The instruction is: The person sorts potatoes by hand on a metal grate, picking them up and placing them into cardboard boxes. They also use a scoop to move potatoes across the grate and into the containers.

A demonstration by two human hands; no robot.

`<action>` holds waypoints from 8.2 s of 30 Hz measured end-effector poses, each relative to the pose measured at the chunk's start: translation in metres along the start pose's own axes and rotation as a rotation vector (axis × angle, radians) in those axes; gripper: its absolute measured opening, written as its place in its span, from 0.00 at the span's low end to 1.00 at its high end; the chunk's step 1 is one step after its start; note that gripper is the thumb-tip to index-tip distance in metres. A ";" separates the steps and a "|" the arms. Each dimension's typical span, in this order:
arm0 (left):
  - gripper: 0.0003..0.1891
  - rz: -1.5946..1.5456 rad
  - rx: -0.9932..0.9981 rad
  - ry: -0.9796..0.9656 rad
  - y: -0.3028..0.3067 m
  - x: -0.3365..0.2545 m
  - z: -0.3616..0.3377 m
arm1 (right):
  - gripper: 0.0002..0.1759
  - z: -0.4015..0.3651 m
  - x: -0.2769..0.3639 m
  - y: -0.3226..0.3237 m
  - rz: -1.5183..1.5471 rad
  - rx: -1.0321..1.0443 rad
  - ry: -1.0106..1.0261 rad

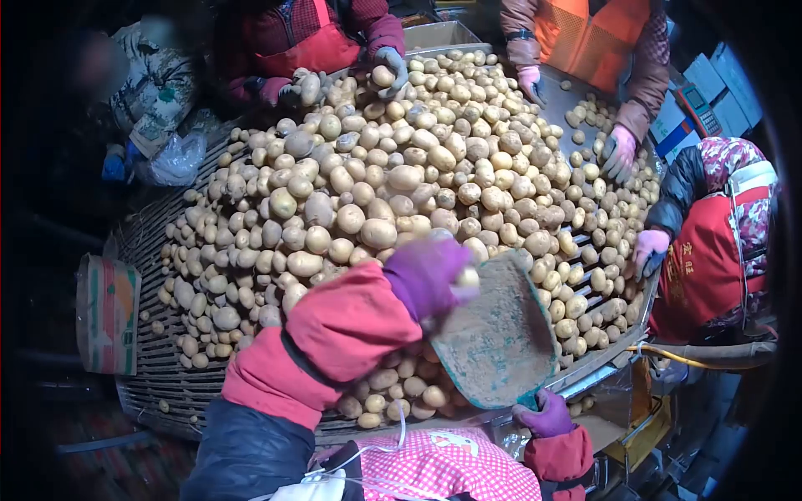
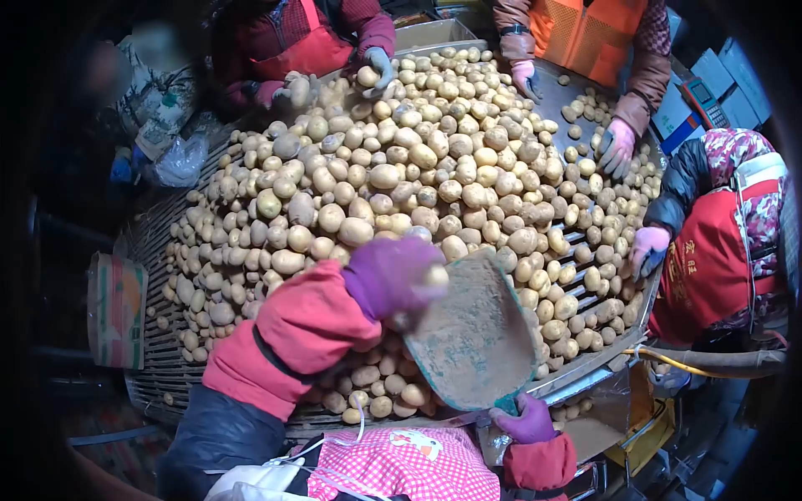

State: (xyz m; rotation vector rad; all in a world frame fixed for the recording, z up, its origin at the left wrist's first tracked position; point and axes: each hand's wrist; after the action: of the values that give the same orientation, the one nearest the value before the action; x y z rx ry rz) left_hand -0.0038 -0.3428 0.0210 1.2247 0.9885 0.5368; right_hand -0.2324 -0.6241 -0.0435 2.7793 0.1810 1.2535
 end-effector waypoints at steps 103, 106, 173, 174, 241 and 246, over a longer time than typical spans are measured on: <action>0.36 0.235 -0.012 0.490 0.062 0.248 -0.075 | 0.18 -0.054 -0.013 -0.071 0.099 -0.049 -0.152; 0.34 0.102 -0.129 0.505 0.067 0.255 -0.081 | 0.20 -0.045 -0.034 -0.069 0.003 -0.059 -0.052; 0.34 -1.034 0.068 -0.320 -0.105 -0.187 -0.144 | 0.17 -0.294 -0.360 -0.031 1.709 -1.023 0.179; 0.34 -1.011 0.100 -0.335 -0.106 -0.193 -0.144 | 0.17 -0.310 -0.380 -0.049 1.723 -1.200 0.152; 0.26 -0.111 -0.467 0.282 -0.038 0.038 -0.174 | 0.18 -0.013 -0.159 -0.019 0.655 -0.022 0.142; 0.38 0.001 -0.003 0.281 -0.046 0.032 -0.067 | 0.15 -0.034 -0.139 -0.028 0.639 -0.163 0.034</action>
State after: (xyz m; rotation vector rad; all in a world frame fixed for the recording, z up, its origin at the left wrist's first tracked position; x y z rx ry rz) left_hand -0.0521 -0.2954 -0.0347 1.1669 1.2219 0.7246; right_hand -0.3517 -0.6155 -0.1273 2.7551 -0.8292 1.3370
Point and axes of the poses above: each hand's wrist, its own z-axis towards the middle knuckle, its own y-axis out of the back of the hand, x = y × z, and after that the axes turned 7 degrees about -x, right-handed
